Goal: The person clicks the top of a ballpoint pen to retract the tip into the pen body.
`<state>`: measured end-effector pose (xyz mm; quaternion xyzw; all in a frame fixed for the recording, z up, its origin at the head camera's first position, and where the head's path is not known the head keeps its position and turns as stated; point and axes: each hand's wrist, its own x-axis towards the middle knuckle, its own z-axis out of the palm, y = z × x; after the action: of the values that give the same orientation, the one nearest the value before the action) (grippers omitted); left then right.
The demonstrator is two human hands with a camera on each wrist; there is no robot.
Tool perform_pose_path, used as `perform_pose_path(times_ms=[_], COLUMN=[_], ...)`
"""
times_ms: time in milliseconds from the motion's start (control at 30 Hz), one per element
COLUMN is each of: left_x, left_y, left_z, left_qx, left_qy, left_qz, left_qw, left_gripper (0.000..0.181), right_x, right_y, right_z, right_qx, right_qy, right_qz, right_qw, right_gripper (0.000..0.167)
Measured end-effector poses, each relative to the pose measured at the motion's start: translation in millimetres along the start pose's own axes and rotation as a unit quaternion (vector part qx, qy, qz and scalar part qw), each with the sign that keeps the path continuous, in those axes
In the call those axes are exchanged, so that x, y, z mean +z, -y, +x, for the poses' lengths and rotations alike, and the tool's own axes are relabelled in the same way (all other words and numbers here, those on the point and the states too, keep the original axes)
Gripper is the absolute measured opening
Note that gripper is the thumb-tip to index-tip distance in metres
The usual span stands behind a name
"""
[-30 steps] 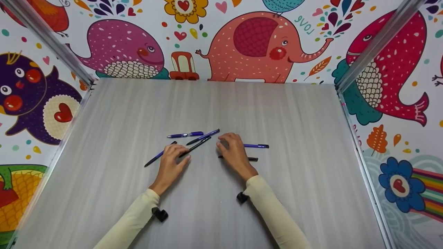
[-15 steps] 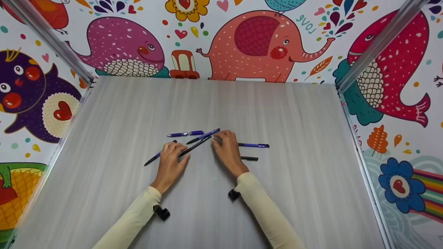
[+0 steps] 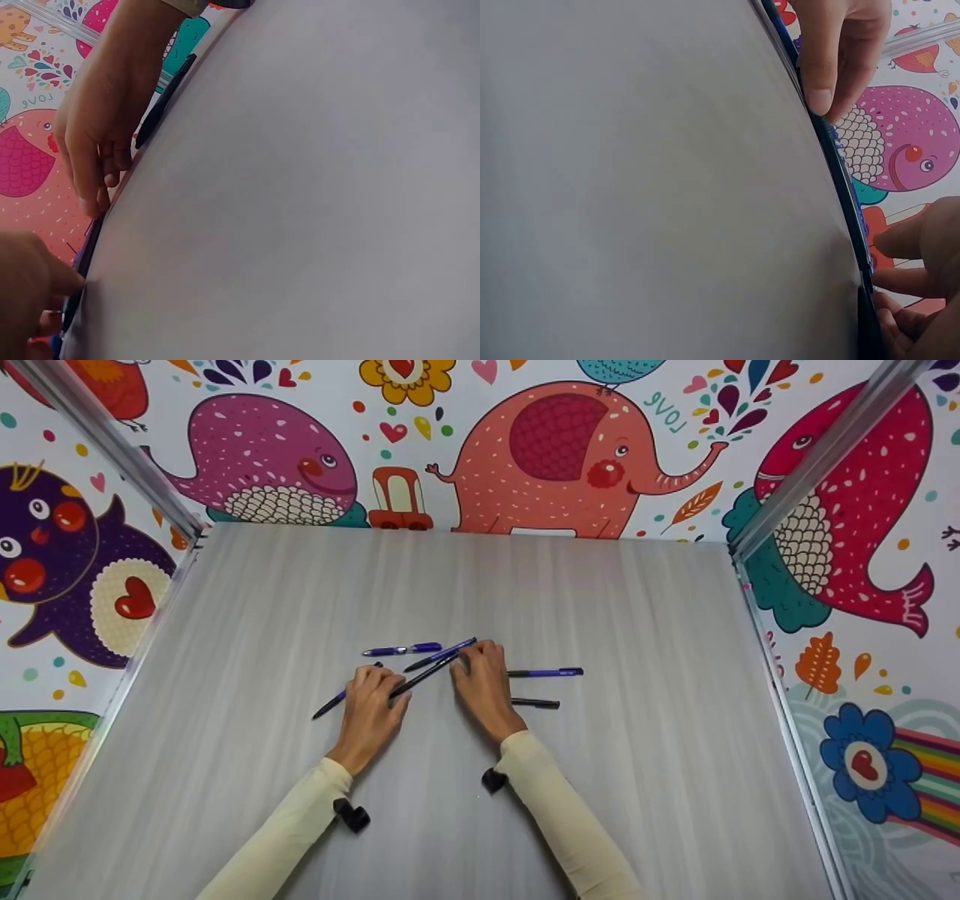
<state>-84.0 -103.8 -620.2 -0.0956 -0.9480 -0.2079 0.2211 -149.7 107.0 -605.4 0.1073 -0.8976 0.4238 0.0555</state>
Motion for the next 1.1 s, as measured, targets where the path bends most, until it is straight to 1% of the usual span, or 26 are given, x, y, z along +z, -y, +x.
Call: perform_pose_path(times_ms=[133, 233, 400, 533, 667, 733, 833, 933, 1033, 1100], left_x=[-0.4, -0.3, -2.3, -5.8, -8.4, -10.1, -10.8, -11.7, -12.1, -11.9], left_y=[-1.2, -2.2, -5.1, -9.5, -15.7, -19.9, -25.8, -32.1, -37.8, -41.1], left_z=[1.8, 3.1, 5.2, 6.4, 7.4, 8.0, 8.6, 9.6, 10.4, 10.7], left_qx=[-0.006, -0.011, -0.018, -0.03, -0.046, -0.051, -0.056, -0.054, -0.053, -0.052], left_qy=[0.011, 0.013, 0.015, 0.018, 0.023, 0.026, 0.033, 0.041, 0.049, 0.054], left_qz=[0.004, -0.004, -0.029, -0.059, -0.099, -0.12, -0.153, -0.18, -0.2, -0.209], left_qw=[0.9999, 0.9998, 0.9993, 0.9976, 0.9937, 0.9911, 0.986, 0.9812, 0.9772, 0.975], left_gripper=[0.016, 0.01, 0.007, 0.007, 0.006, 0.007, 0.008, 0.011, 0.013, 0.014], right_x=[4, 5, 2, -4, -10, -14, -20, -25, -29, -31], right_y=[4, 4, 4, 6, 12, 14, 17, 21, 22, 22], right_z=[1.7, 1.8, -1.4, -5.4, -8.2, -8.8, -9.8, -10.8, -11.7, -11.6], right_qx=[0.001, 0.001, -0.004, -0.018, -0.049, -0.056, -0.052, -0.046, -0.042, -0.042], right_qy=[0.0, -0.001, -0.003, -0.019, -0.048, -0.062, -0.076, -0.084, -0.086, -0.087], right_qz=[-0.016, -0.017, 0.002, 0.024, 0.06, 0.084, 0.121, 0.154, 0.191, 0.206], right_qw=[0.9999, 0.9999, 1.0, 0.9994, 0.9958, 0.9929, 0.9884, 0.9834, 0.9769, 0.9738], right_gripper=[0.023, 0.022, 0.023, 0.025, 0.024, 0.022, 0.019, 0.016, 0.016, 0.017])
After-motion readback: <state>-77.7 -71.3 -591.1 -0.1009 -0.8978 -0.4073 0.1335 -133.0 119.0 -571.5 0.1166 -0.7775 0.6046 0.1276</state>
